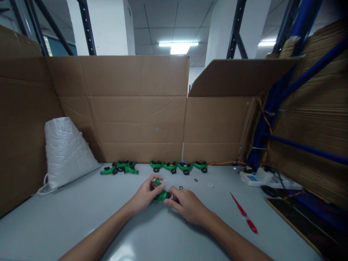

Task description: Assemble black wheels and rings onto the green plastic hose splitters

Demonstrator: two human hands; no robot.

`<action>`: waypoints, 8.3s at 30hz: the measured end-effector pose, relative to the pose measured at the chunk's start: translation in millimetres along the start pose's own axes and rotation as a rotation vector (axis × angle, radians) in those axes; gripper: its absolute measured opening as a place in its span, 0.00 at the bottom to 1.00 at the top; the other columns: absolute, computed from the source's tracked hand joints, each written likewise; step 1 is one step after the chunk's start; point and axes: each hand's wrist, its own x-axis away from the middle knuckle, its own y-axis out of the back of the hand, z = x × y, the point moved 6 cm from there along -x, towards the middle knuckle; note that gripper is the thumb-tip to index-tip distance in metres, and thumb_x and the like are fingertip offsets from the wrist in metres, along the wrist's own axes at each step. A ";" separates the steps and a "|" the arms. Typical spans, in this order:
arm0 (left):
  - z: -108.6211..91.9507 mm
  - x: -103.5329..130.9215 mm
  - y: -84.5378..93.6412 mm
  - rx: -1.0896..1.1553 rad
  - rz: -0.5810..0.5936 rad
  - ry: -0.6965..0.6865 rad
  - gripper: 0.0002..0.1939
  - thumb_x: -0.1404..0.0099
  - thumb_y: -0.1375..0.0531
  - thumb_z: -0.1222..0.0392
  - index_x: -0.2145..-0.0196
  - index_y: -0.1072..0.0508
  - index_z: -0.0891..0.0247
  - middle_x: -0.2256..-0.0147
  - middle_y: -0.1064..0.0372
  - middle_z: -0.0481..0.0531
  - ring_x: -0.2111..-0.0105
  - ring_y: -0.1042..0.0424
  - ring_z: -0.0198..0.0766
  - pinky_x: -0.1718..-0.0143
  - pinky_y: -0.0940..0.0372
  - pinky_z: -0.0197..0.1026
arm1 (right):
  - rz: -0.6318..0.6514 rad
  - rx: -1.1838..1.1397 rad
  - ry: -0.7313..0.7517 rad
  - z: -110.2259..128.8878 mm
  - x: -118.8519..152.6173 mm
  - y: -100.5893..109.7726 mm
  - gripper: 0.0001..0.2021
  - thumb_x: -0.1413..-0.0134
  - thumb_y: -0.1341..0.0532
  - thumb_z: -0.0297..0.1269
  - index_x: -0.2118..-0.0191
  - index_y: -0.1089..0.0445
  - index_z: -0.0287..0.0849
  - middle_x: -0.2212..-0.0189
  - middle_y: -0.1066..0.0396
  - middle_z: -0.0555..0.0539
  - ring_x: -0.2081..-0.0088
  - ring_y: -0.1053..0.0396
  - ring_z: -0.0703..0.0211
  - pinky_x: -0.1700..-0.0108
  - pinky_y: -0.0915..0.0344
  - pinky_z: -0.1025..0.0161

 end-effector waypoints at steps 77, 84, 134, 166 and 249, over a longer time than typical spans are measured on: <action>-3.5 2.0 -1.2 -0.018 0.017 0.004 0.27 0.33 0.34 0.41 0.47 0.32 0.64 0.74 0.41 0.41 0.74 0.40 0.32 0.73 0.47 0.33 | 0.027 -0.024 0.030 -2.4 -0.5 -3.3 0.12 0.30 0.40 0.48 0.60 0.31 0.45 0.66 0.22 0.48 0.64 0.26 0.54 0.63 0.42 0.64; -4.8 2.7 -1.6 -0.031 0.021 0.002 0.28 0.33 0.34 0.40 0.47 0.32 0.64 0.74 0.40 0.41 0.75 0.40 0.32 0.73 0.47 0.34 | 0.011 -0.030 0.045 -2.1 -0.3 -3.3 0.11 0.30 0.40 0.47 0.60 0.31 0.45 0.65 0.22 0.47 0.63 0.25 0.53 0.62 0.41 0.63; -0.9 -1.6 2.0 -0.009 0.005 0.022 0.29 0.34 0.33 0.39 0.48 0.32 0.64 0.75 0.41 0.41 0.75 0.42 0.31 0.73 0.50 0.34 | -0.045 -0.030 0.020 -9.7 -3.0 -4.8 0.12 0.36 0.34 0.43 0.53 0.33 0.45 0.72 0.29 0.54 0.69 0.31 0.58 0.65 0.45 0.65; 0.8 0.1 -6.6 0.091 -0.007 0.042 0.29 0.34 0.35 0.36 0.48 0.33 0.61 0.74 0.41 0.40 0.77 0.39 0.32 0.77 0.45 0.32 | -0.057 0.001 0.043 -1.4 -3.0 8.4 0.12 0.31 0.39 0.47 0.60 0.28 0.44 0.70 0.25 0.50 0.69 0.31 0.58 0.65 0.45 0.64; -0.7 -3.0 4.1 0.088 -0.082 0.115 0.34 0.37 0.33 0.36 0.45 0.31 0.63 0.70 0.31 0.47 0.72 0.32 0.34 0.74 0.43 0.33 | -0.365 -0.166 0.068 7.7 -1.6 18.3 0.08 0.29 0.43 0.42 0.52 0.31 0.46 0.73 0.34 0.53 0.69 0.34 0.57 0.63 0.40 0.61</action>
